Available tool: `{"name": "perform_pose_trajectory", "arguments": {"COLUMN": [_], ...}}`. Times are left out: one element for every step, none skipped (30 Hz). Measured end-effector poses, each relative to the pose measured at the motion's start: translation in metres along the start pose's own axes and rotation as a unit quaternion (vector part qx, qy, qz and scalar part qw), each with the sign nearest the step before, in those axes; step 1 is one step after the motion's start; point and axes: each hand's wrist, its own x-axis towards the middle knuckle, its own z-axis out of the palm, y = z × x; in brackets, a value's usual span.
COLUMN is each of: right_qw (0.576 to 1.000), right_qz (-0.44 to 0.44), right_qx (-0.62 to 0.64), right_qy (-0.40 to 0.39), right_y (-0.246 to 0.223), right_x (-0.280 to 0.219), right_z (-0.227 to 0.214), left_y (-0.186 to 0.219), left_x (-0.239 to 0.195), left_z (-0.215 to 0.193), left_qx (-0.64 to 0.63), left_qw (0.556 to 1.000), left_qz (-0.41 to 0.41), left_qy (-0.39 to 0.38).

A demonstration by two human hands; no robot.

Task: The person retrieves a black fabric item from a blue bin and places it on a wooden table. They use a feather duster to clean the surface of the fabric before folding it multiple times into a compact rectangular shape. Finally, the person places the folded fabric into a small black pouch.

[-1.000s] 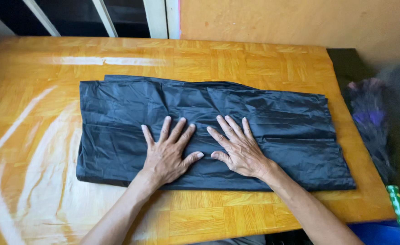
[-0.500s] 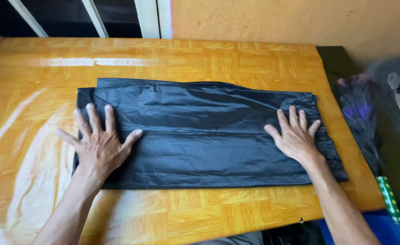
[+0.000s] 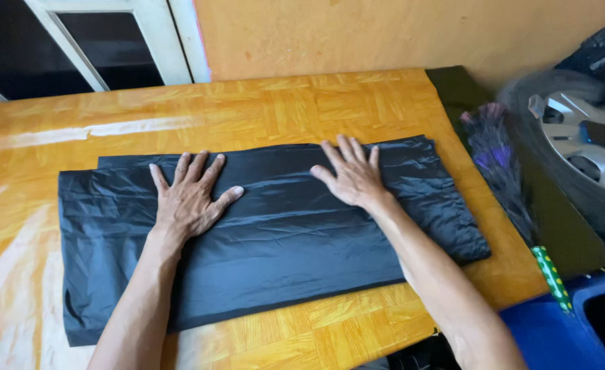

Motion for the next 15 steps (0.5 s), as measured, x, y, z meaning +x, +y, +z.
{"name": "perform_pose_trajectory", "arguments": {"right_qw": [1.000,0.999,0.996,0.996,0.994,0.992,0.992,0.991,0.990,0.991,0.991,0.990,0.991,0.991,0.990], "right_qz": [0.006,0.048,0.088,0.091,0.107,0.122,0.123,0.128,0.129,0.127,0.131,0.134,0.131,0.132,0.135], "right_qx": [-0.001,-0.009,-0.017,-0.019,-0.021,-0.024,-0.023,-0.023,-0.022,-0.022,-0.016,-0.010,-0.008,-0.011,-0.013], "right_qy": [-0.004,0.002,0.013,0.014,0.024,0.035,0.032,0.037,0.043,0.043,0.038,0.032,0.033,0.032,0.030], "right_y": [0.024,0.047,0.070,0.081,0.091,0.101,0.103,0.104,0.104,0.100,0.097,0.093,0.094,0.094,0.095], "right_x": [-0.001,-0.002,-0.001,-0.003,-0.006,-0.010,-0.011,-0.012,-0.012,-0.014,-0.015,-0.017,-0.016,-0.015,-0.014], "right_z": [0.004,0.007,0.008,0.006,0.006,0.007,0.008,0.009,0.009,0.005,0.001,-0.002,-0.002,-0.002,-0.001], "left_y": [-0.003,-0.005,-0.008,-0.013,-0.019,-0.024,-0.025,-0.026,-0.028,-0.036,-0.044,-0.053,-0.058,-0.062,-0.067], "left_x": [0.003,0.006,0.012,0.019,0.026,0.032,0.038,0.043,0.047,0.057,0.066,0.075,0.077,0.079,0.081], "left_z": [0.006,0.012,0.016,0.022,0.028,0.033,0.029,0.025,0.019,0.025,0.030,0.036,0.031,0.027,0.022], "left_qx": [-0.003,-0.002,0.000,-0.003,0.017,0.036,0.036,0.046,0.056,0.056,0.093,0.130,0.132,0.104,0.075], "left_qw": [1.000,1.000,1.000,1.000,1.000,0.999,0.999,0.998,0.998,0.998,0.994,0.988,0.988,0.993,0.996], "left_qz": [0.004,-0.001,-0.006,-0.002,-0.004,-0.005,-0.005,-0.001,0.000,-0.002,0.010,0.022,0.019,0.027,0.036], "left_qy": [-0.005,0.002,0.014,0.014,0.024,0.035,0.032,0.035,0.040,0.040,0.060,0.080,0.080,0.057,0.033]}}
